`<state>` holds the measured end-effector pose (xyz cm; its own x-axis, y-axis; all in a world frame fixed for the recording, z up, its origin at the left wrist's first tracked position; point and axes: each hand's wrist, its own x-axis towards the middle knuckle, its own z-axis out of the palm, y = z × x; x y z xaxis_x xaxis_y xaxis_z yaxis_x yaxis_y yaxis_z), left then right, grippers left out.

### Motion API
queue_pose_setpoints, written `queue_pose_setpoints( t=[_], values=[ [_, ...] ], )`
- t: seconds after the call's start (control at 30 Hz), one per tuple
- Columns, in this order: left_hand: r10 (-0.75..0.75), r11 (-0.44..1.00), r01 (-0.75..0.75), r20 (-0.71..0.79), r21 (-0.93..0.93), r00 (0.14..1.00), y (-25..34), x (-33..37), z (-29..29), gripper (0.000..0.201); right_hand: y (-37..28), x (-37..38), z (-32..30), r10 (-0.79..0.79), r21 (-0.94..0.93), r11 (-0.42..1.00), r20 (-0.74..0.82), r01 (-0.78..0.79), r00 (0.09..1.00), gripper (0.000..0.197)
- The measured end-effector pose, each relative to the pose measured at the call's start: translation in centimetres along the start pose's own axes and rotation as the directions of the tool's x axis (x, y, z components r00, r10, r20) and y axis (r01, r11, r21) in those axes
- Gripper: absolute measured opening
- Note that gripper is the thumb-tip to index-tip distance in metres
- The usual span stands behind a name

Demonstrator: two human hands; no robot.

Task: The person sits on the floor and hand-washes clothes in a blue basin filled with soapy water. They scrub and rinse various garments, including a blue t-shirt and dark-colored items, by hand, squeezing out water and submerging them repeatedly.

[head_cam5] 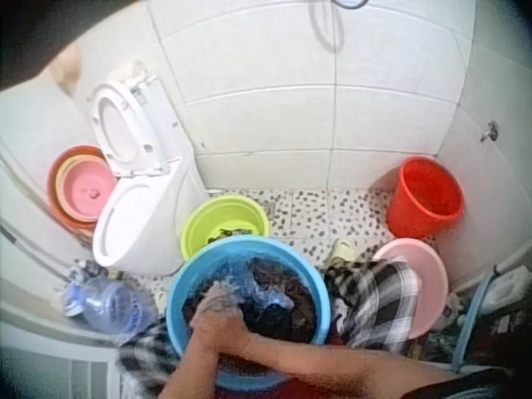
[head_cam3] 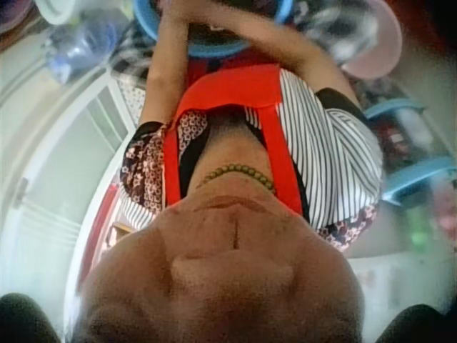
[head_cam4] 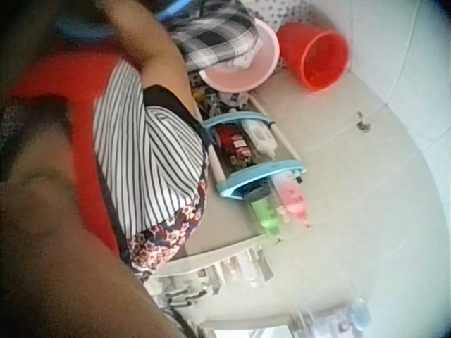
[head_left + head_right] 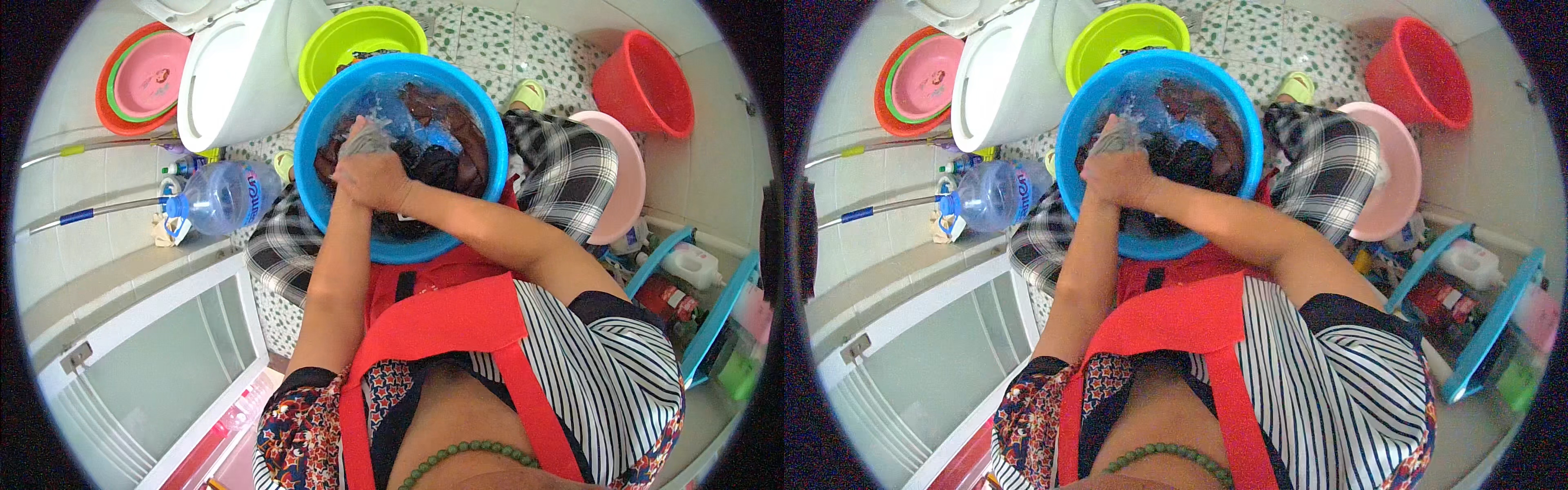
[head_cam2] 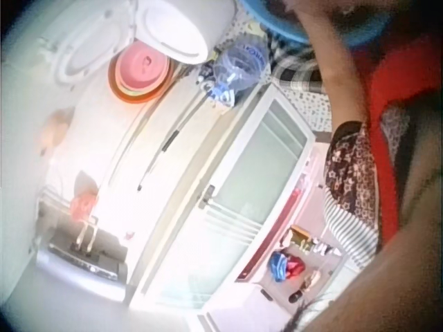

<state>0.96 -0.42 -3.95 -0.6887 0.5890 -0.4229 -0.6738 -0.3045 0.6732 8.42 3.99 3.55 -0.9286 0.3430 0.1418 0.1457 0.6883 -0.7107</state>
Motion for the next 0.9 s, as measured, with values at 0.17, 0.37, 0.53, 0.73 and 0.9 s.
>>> queue_pose_setpoints(
  t=[0.17, 0.37, 0.53, 0.73, 0.9],
  values=[
    [-0.136, 0.989, 0.129, -0.115, -0.069, 0.984, -2.4, 2.0, 0.9, 0.026, 9.6, 5.4, -0.2, 0.211, -0.095, 0.972, -0.049, -0.215, 0.976, 0.029],
    [0.336, 0.595, -0.151, -0.073, 0.79, 0.939, 0.1, 3.0, 0.3, 0.049, 15.6, 5.4, -1.8, 0.389, 0.171, 0.917, -0.172, -0.362, 0.905, 0.031],
    [0.262, -0.529, -0.035, 0.203, 0.848, 0.944, -4.5, 3.3, -0.4, 0.065, 18.2, 3.0, 0.4, 0.232, -0.063, 0.97, -0.031, -0.234, 0.972, 0.037],
    [0.149, -0.405, -0.025, 0.093, 0.914, 0.985, -6.0, 5.4, -1.7, 0.063, 19.3, 2.3, 3.0, 0.255, -0.118, 0.961, 0.044, -0.249, 0.966, 0.041],
    [-0.16, -0.367, -0.12, 0.064, 0.922, 0.985, -5.7, 9.3, -0.4, 0.055, 23.9, 2.5, 6.7, 0.277, -0.109, 0.956, 0.04, -0.272, 0.96, 0.036]
  ],
)
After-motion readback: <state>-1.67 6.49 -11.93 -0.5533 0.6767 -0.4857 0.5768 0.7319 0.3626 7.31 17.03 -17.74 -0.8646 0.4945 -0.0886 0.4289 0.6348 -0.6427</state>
